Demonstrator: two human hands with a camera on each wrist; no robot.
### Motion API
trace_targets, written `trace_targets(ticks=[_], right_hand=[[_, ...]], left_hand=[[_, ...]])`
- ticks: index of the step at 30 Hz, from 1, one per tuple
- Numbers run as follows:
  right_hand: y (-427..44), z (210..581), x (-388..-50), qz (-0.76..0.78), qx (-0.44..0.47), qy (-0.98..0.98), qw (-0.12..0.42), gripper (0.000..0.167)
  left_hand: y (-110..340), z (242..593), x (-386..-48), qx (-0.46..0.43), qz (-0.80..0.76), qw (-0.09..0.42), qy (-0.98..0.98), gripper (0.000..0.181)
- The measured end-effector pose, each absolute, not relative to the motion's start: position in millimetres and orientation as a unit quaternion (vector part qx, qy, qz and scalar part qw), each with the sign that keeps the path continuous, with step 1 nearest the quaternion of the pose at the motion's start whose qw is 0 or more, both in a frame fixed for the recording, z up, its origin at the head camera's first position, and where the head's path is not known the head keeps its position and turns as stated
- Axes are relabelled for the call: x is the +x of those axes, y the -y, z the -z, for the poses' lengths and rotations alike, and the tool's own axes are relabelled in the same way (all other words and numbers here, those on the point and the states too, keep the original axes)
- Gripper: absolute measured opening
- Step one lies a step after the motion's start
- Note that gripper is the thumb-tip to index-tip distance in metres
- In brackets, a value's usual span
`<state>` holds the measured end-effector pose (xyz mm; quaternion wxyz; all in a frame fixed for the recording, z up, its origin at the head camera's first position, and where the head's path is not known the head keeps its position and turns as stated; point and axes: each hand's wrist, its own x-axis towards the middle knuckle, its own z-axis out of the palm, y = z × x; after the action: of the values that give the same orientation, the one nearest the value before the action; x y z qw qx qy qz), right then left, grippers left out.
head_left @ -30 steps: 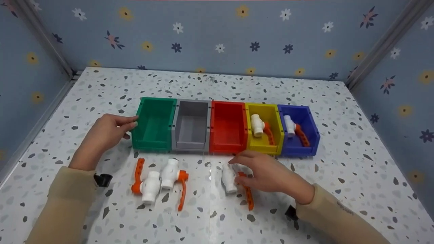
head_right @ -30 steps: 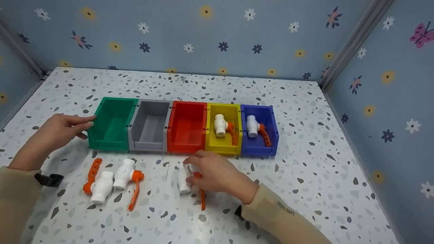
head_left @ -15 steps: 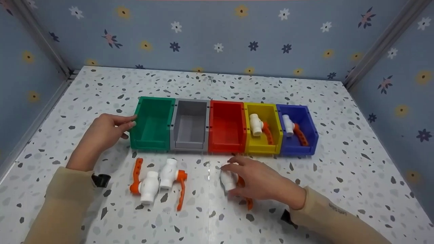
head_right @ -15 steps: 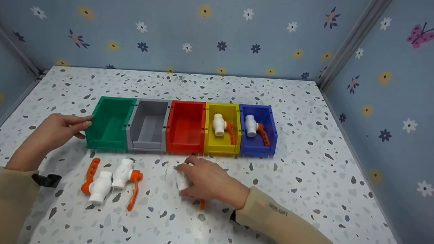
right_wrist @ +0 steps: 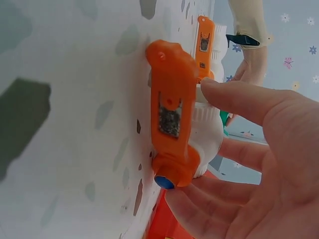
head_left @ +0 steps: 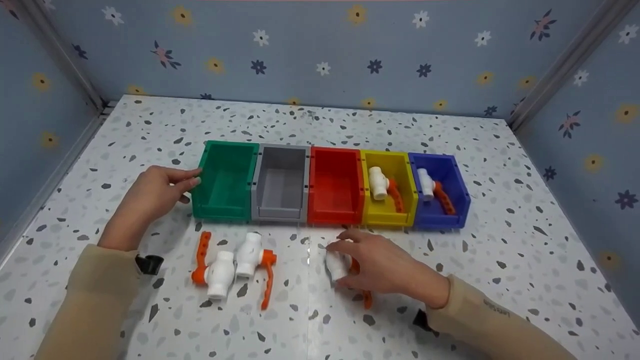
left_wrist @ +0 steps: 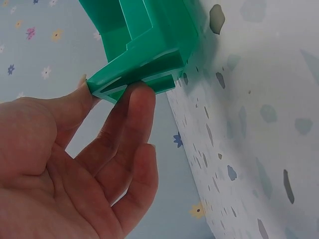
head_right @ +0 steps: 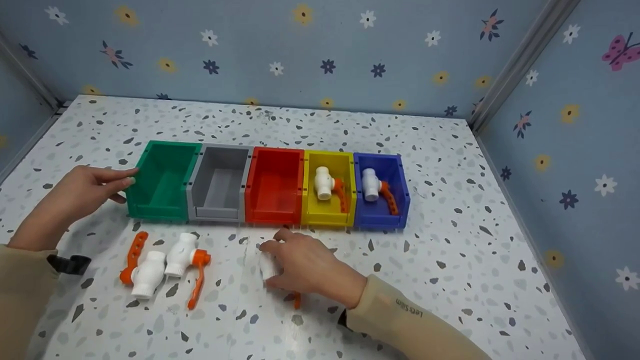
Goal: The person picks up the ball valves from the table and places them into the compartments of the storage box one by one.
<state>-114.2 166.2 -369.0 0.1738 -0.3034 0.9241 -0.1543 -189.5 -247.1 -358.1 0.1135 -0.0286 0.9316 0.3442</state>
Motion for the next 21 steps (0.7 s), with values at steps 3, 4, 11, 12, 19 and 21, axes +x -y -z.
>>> trace_targets(ticks=[3,4,11,12,19,21], right_hand=[[-166.6,369.4,-115.0,0.160,-0.305,-0.923,0.170,0.057],[-166.7,369.5,-115.5,0.162,-0.306,-0.923,0.169,0.057],[-166.7,366.3,-120.2,0.164,-0.310,-0.923,0.159,0.058],[-166.5,365.4,-121.4,0.164,-0.311,-0.923,0.155,0.058],[-161.6,361.3,-132.7,0.176,-0.315,-0.924,0.127,0.056],[-160.0,359.9,-136.2,0.176,-0.315,-0.925,0.121,0.056]], left_hand=[[247.6,358.3,-190.1,-0.022,-0.343,0.114,-0.932,0.047],[247.8,358.3,-190.4,-0.021,-0.342,0.114,-0.932,0.047],[248.3,357.4,-191.6,-0.020,-0.343,0.117,-0.932,0.048],[248.3,357.3,-191.7,-0.020,-0.343,0.118,-0.932,0.048],[248.5,357.4,-191.6,-0.020,-0.342,0.120,-0.932,0.048],[248.6,358.5,-191.5,-0.021,-0.342,0.118,-0.932,0.047]])
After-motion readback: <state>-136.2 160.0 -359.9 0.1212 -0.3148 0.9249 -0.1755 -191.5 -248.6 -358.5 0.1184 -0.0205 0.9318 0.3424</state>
